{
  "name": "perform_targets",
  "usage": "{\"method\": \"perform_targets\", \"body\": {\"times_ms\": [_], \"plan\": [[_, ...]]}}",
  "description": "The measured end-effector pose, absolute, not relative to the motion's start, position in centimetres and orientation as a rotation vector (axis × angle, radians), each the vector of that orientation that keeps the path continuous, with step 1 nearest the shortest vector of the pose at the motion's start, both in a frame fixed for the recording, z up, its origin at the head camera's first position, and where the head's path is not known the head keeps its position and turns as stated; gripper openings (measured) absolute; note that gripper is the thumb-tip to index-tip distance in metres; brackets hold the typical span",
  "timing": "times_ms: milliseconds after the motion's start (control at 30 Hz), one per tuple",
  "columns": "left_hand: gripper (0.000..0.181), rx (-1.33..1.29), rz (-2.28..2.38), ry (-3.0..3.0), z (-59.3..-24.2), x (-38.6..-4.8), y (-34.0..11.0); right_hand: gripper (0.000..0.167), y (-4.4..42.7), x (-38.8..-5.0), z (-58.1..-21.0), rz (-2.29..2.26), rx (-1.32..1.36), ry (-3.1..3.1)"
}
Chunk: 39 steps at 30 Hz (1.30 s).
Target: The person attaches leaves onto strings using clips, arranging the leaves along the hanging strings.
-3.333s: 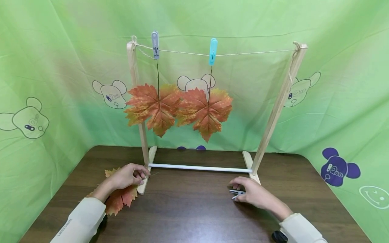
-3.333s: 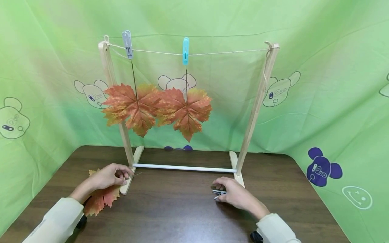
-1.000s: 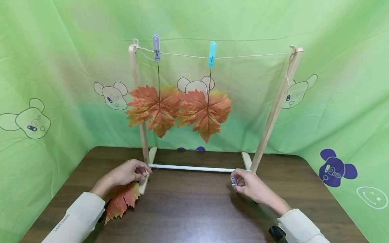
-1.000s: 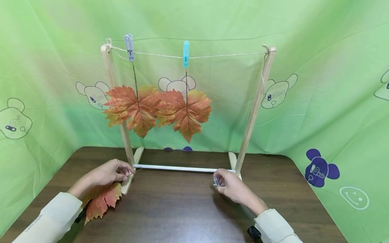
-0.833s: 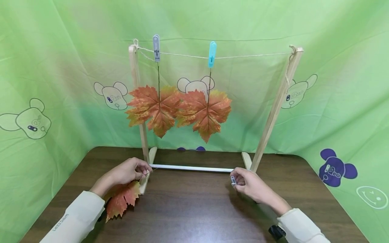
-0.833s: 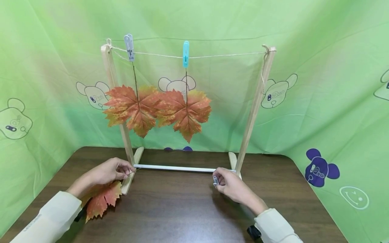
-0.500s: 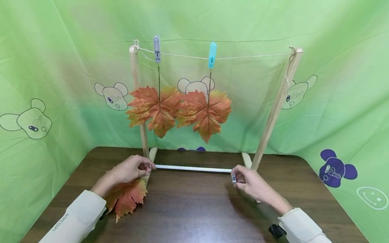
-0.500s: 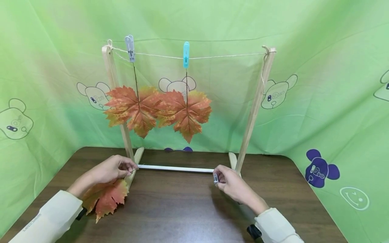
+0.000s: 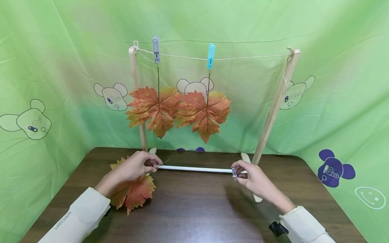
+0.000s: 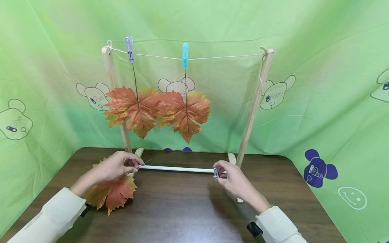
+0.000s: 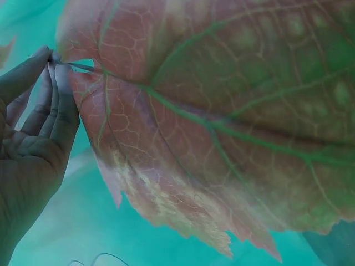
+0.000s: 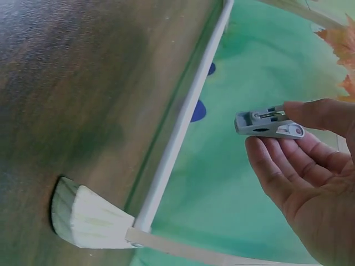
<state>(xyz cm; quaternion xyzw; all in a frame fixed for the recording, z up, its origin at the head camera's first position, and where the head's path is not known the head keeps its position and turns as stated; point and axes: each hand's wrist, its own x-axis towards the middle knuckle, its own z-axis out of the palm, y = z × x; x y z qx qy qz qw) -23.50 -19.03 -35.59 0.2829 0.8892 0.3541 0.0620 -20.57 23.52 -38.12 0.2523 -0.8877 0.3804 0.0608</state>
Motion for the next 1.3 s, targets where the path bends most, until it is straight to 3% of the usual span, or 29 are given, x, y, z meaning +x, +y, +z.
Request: {"method": "perform_targets", "body": {"times_ms": [233, 933, 1300], "plan": [[0.019, 0.861, 1.094, 2.751, -34.5, -23.2, -17.9, 0.026, 23.4, -20.5, -37.2, 1.177, 0.741, -2.655], [0.016, 0.798, 1.25, 2.887, -31.7, -22.8, -13.9, 0.037, 23.7, -20.1, -35.3, 0.891, 0.76, -2.461], [0.017, 0.909, 1.28, 2.877, -30.5, -23.0, -11.0, 0.038, 23.9, -19.9, -34.4, 0.863, 0.783, -2.401]]}}
